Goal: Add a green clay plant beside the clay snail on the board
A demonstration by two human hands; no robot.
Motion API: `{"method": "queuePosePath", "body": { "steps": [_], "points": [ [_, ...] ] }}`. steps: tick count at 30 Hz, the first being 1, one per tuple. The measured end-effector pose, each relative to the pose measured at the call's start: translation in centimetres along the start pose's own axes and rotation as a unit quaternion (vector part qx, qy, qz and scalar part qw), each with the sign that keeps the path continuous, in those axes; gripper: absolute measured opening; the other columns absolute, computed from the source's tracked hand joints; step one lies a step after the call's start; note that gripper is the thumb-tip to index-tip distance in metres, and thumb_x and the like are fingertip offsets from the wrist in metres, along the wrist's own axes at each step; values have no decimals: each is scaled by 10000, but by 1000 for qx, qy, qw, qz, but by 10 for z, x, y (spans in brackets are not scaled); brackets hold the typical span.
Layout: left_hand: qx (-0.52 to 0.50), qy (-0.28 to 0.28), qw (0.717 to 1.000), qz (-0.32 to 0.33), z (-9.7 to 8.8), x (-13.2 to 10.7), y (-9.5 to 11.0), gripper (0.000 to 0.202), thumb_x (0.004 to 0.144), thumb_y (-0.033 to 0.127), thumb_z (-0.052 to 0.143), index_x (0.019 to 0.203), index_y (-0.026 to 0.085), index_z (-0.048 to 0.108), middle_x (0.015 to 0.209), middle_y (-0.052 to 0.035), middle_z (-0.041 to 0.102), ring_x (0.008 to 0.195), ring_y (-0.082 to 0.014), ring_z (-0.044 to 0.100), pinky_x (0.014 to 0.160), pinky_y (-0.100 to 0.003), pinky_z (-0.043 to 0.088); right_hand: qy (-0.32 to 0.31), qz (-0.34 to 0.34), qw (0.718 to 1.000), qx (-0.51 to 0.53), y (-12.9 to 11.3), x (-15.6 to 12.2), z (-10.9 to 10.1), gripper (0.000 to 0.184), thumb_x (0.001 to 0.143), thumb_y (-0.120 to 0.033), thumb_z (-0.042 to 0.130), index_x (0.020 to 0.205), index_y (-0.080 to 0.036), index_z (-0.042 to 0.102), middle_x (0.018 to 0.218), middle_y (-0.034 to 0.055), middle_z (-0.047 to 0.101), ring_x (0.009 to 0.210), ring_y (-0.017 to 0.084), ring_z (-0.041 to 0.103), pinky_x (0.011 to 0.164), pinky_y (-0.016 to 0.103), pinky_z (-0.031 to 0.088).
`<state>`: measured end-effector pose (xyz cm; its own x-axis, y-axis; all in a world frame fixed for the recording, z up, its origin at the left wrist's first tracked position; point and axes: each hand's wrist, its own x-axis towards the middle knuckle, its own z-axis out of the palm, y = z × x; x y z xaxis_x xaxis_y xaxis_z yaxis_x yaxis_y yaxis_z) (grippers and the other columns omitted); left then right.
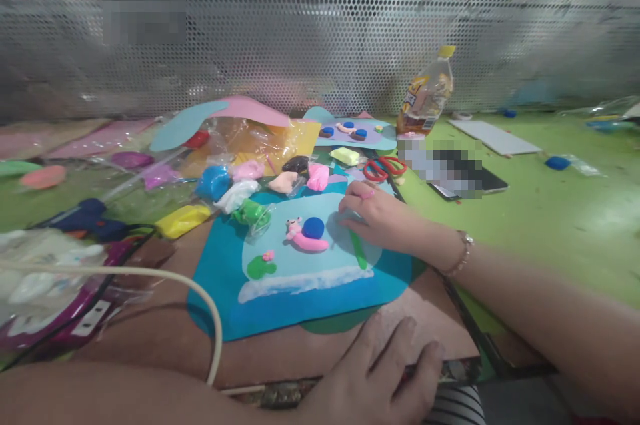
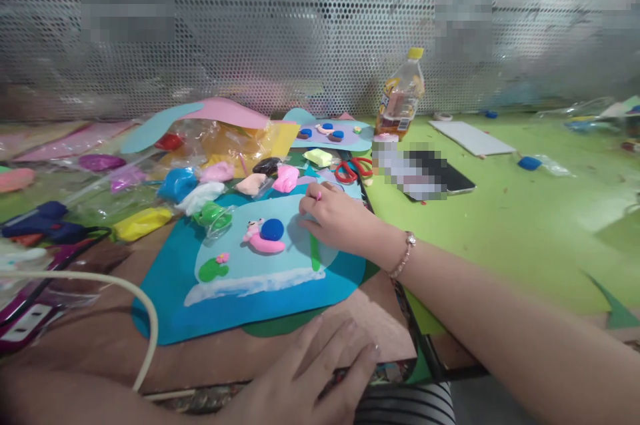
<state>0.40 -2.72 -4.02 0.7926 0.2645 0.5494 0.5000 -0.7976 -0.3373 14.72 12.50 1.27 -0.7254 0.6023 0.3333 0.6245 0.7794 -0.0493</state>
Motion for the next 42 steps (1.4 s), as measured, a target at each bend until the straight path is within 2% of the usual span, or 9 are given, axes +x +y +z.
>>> {"method": "queuePosePath", "body": {
  "steps": [8,16,21,26,30,35,40,42],
  "points": [
    [9,-11,1000,14,1,-1,0,360,934,336,414,1213,161,560,1145,-66,596,1126,-237,492,988,-404,353,-4,24,1000,-9,-5,2,3,153,848,-242,526,866,-124,620,872,95,485,816,210,474,693,332,412],
    [8,-7,1000,16,-3,2,-1,329,940,306,399,1179,184,588,1216,-30,549,1135,-229,476,967,-384,377,6,45,999,-12,-7,2,4,147,840,-240,520,822,-129,614,857,78,484,742,169,454,656,300,372],
    [6,-16,1000,10,-4,2,-2,339,935,318,408,1198,181,572,1192,-45,572,1145,-230,473,971,-374,379,11,58,998,-23,-10,2,5,152,842,-238,506,793,-136,607,861,74,490,705,151,445,638,288,360],
    [8,-34,999,15,-6,1,-3,342,931,313,422,1215,178,557,1226,-55,557,1166,-231,456,988,-377,365,8,53,998,-29,-10,3,5,143,839,-221,506,786,-137,609,852,79,498,688,148,450,630,287,365],
    [11,-20,1000,21,-4,2,-2,333,938,302,402,1198,185,574,1241,-35,546,1144,-222,473,972,-372,382,9,54,998,-28,-9,3,5,137,836,-209,506,771,-142,607,840,79,508,684,150,466,644,293,392],
    [9,-2,1000,9,-1,1,-1,338,934,315,413,1188,173,584,1139,-44,604,1123,-230,497,968,-384,382,32,35,999,17,-6,1,3,162,843,-222,493,876,-120,615,862,104,539,744,188,513,708,347,439],
    [4,-3,1000,2,0,0,1,337,931,331,420,1184,178,583,1153,-40,605,1126,-216,504,983,-369,386,83,25,990,107,5,-2,0,305,826,-47,360,996,-125,602,939,108,591,861,189,554,774,346,460],
    [0,5,1000,-16,-2,2,2,313,926,338,433,1152,195,597,1153,-32,611,1117,-203,516,984,-354,394,80,37,985,145,11,-3,-1,345,796,-15,351,995,-133,607,932,91,598,813,163,567,741,312,469]
  ]
}}
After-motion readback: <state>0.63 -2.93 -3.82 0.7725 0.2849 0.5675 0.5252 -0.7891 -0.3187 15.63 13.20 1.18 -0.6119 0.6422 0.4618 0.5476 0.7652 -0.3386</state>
